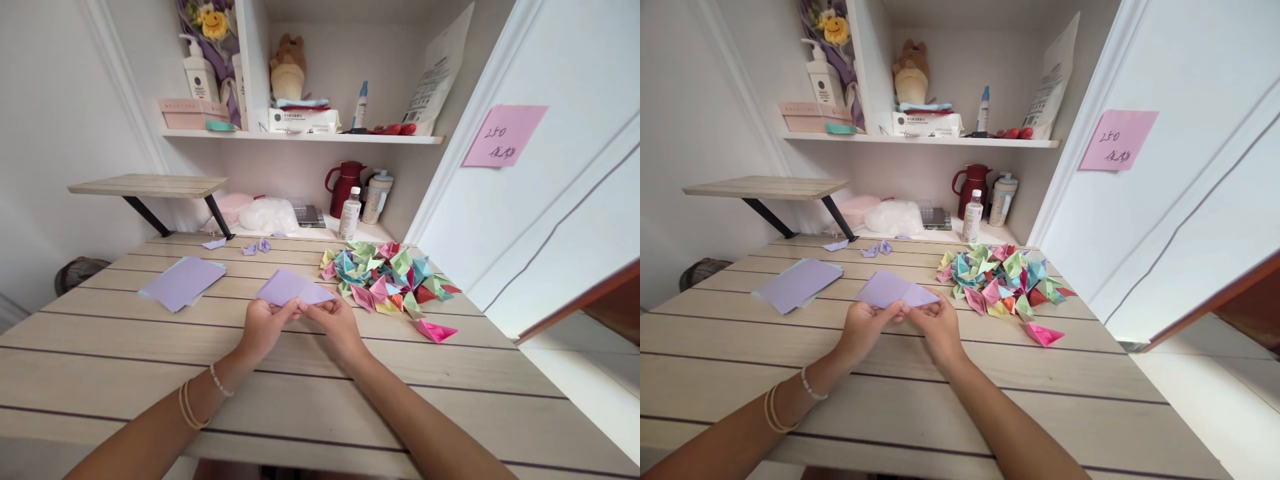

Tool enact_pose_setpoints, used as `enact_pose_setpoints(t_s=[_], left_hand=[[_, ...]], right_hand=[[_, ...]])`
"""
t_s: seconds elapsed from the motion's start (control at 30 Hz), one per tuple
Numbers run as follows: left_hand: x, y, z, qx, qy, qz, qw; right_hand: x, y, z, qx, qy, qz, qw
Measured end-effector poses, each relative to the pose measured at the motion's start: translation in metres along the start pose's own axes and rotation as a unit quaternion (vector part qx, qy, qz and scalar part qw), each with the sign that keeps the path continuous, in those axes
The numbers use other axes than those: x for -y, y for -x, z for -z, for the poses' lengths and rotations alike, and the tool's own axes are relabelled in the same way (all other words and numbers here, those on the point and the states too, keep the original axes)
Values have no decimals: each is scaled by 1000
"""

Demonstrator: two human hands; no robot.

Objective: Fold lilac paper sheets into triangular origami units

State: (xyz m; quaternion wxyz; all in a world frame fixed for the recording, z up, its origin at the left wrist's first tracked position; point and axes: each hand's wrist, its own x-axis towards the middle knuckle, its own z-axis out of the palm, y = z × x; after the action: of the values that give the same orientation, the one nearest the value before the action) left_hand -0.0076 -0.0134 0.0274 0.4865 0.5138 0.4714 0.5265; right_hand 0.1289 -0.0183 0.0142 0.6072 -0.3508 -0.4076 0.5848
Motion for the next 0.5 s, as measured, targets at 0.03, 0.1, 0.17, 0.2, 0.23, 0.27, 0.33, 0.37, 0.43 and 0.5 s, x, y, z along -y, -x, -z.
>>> enact_pose_setpoints(t_s=[0.03,0.1,0.17,0.2,0.23,0.27,0.33,0.37,0.43,0.5], left_hand=[[1,0,-1,2,3,-3,1000],[2,1,-1,6,16,-6,1000],[1,1,-2,4,29,-3,1000],[0,2,-3,2,34,0,999],[-1,2,-3,0,38,5,999],[-2,2,-3,-2,42,10,999],[-4,2,-3,3,49,19,999],[-4,2,-3,7,53,23,998],[-4,2,-3,11,60,30,998],[-3,2,-4,3,70,35,997]], right_hand=[[-1,0,-1,-7,-2,2,1000],[-2,0,-1,-21,-4,6,1000],[-1,-1,0,-24,-6,9,1000],[0,-1,0,-23,-7,9,1000],[0,-1,0,-24,-7,8,1000],[1,-1,0,-27,-8,7,1000],[2,-1,1,-31,-10,3,999],[2,0,1,-30,-13,0,999],[4,0,2,-28,-24,-8,999],[5,0,2,-30,-41,-20,998]])
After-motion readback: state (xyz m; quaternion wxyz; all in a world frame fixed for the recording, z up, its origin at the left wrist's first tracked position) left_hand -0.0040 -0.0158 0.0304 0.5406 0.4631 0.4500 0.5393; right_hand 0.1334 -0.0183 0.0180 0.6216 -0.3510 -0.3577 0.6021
